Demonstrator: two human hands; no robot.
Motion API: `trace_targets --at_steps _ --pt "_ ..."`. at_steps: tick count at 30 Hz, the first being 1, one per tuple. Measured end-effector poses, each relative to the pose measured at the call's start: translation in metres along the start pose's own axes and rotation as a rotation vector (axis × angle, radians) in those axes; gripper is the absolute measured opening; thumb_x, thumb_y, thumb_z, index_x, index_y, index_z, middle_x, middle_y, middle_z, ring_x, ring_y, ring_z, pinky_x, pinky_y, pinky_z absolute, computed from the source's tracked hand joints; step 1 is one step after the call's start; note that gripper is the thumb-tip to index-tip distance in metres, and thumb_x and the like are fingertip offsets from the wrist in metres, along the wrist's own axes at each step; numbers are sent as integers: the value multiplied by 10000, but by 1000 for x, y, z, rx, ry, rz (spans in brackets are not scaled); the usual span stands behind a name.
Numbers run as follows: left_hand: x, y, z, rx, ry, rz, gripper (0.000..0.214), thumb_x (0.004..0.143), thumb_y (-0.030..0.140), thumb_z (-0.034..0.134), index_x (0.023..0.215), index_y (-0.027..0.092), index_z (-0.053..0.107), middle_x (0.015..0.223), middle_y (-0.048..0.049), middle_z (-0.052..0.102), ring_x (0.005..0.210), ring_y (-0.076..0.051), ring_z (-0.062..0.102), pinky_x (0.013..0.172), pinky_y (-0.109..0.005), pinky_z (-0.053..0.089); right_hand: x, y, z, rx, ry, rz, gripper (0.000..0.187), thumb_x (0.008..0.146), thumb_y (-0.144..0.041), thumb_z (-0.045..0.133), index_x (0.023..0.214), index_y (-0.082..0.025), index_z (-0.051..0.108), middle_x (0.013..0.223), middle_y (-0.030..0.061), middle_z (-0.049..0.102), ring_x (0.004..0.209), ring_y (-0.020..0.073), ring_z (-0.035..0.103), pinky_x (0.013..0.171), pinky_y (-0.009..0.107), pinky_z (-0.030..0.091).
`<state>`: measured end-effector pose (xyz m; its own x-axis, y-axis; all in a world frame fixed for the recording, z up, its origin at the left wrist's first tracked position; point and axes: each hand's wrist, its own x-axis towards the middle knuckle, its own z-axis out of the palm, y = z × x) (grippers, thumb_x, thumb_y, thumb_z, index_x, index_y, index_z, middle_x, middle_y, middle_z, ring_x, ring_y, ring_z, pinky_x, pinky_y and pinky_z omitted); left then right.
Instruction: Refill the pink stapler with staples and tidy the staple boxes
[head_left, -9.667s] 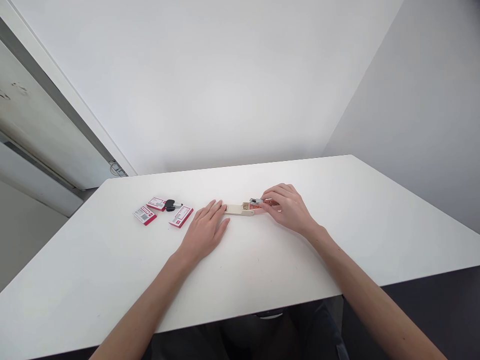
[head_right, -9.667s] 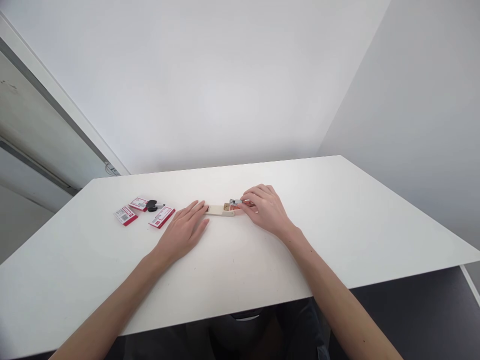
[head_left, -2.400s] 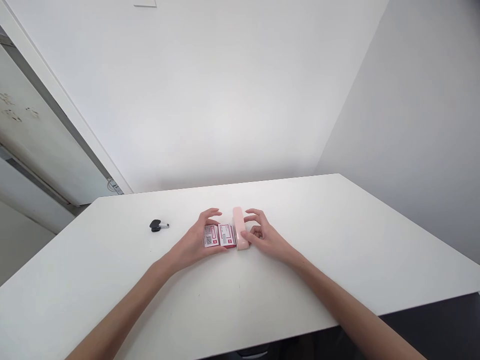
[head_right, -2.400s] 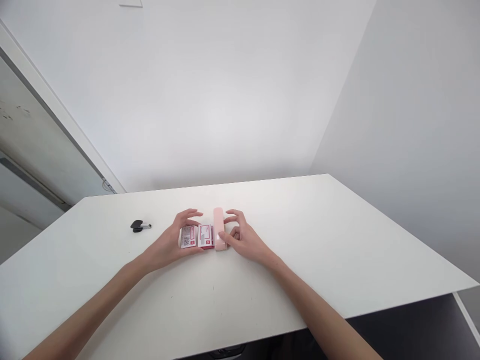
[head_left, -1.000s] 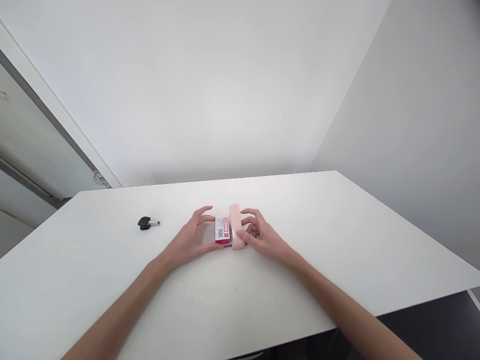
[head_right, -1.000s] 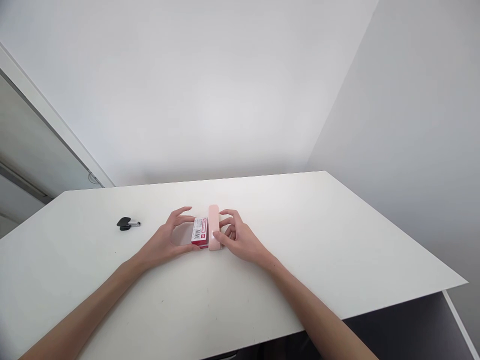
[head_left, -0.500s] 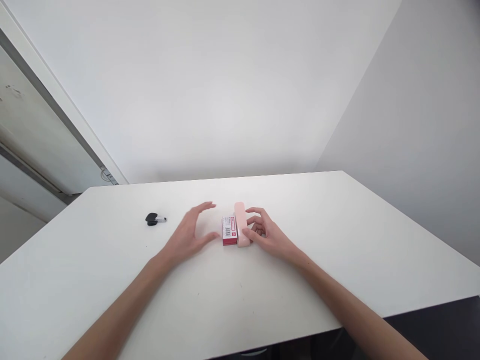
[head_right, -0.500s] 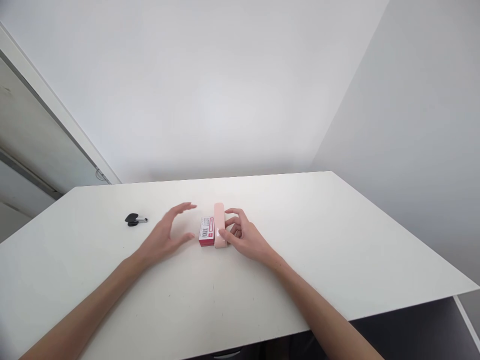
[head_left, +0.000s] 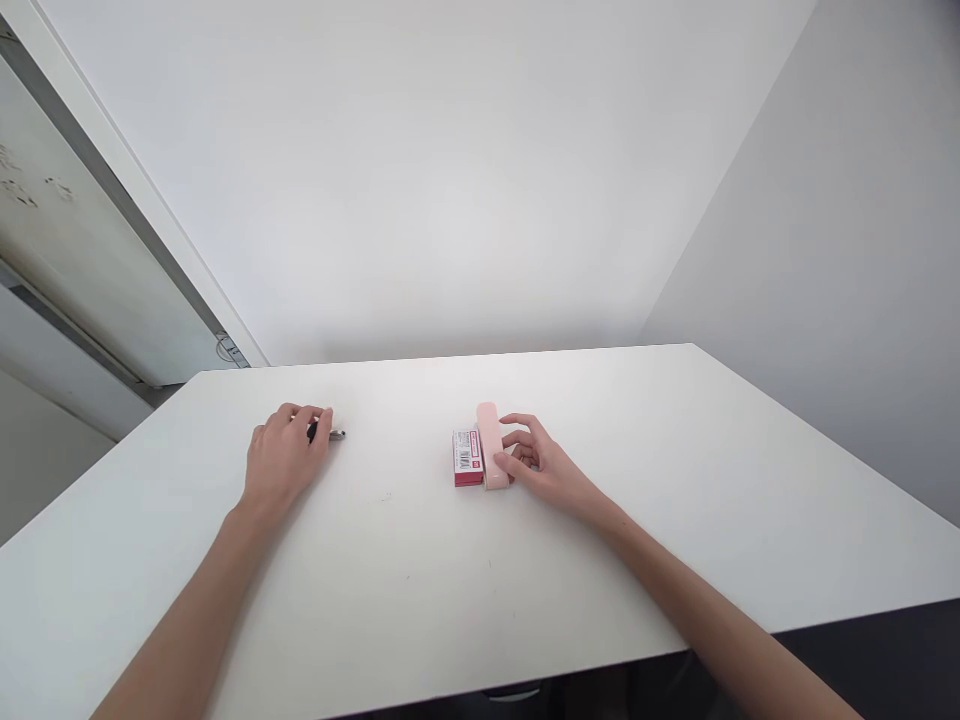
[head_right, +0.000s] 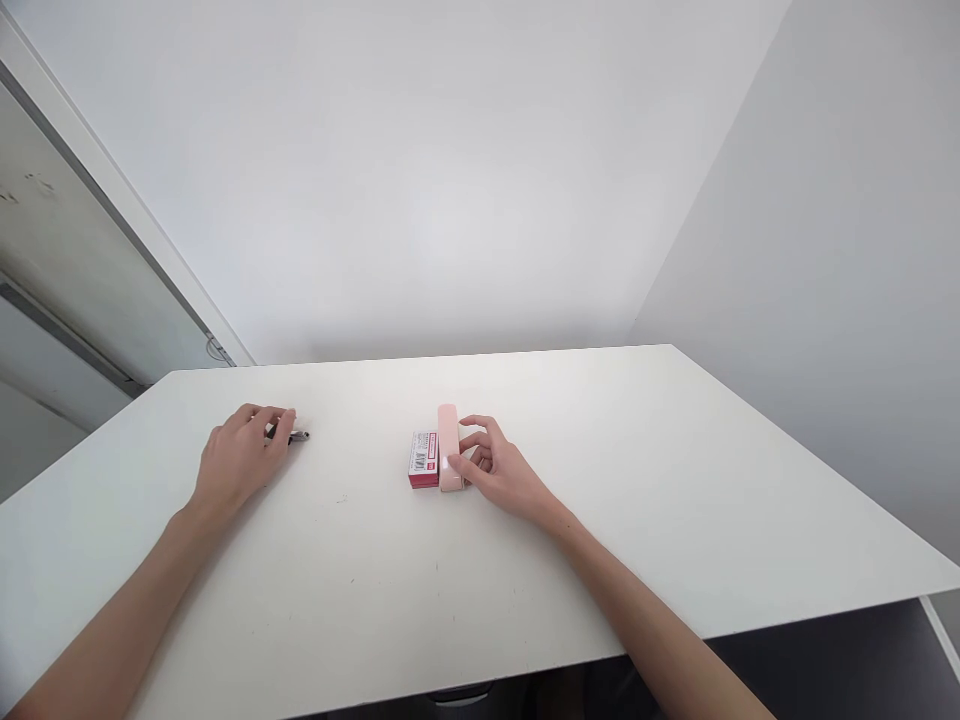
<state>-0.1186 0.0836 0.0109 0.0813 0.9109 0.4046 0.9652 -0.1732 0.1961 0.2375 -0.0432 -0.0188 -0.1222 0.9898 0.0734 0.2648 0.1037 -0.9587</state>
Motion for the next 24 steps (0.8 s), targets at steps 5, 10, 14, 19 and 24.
trace_targets --at_steps 5,10,14,19,24 --pt "-3 9 0 -71 -110 -29 437 982 558 399 961 232 689 1128 -89 681 818 -242 662 719 -377 500 0 0 1 -8 -2 -2 511 966 -566 580 1375 -317 404 1145 42 699 797 180 649 783 394 538" --pt "-9 26 5 -345 -200 60 403 977 563 458 1077 229 660 1083 -67 711 790 -201 638 766 -349 515 1 1 1 10 -1 -1 488 967 -561 592 1358 -323 422 1140 33 700 796 172 644 787 384 527" --pt "-15 49 13 -484 -263 90 425 946 594 545 1153 240 656 1002 -44 718 772 -190 616 739 -329 515 1 1 1 15 -5 -6 482 972 -547 593 1359 -319 419 1136 31 699 792 171 639 795 386 524" --pt "-12 82 24 -575 -291 120 397 934 592 589 1099 249 700 993 -36 732 785 -186 623 742 -323 512 3 1 2 32 -13 -1 472 974 -533 592 1357 -316 420 1132 32 698 792 174 645 800 392 535" --pt "-7 111 30 -674 -366 128 424 987 592 493 1095 248 718 1021 -23 751 842 -197 645 786 -325 514 3 0 1 42 -9 10 470 970 -520 605 1353 -315 425 1122 29 698 781 167 632 781 379 528"
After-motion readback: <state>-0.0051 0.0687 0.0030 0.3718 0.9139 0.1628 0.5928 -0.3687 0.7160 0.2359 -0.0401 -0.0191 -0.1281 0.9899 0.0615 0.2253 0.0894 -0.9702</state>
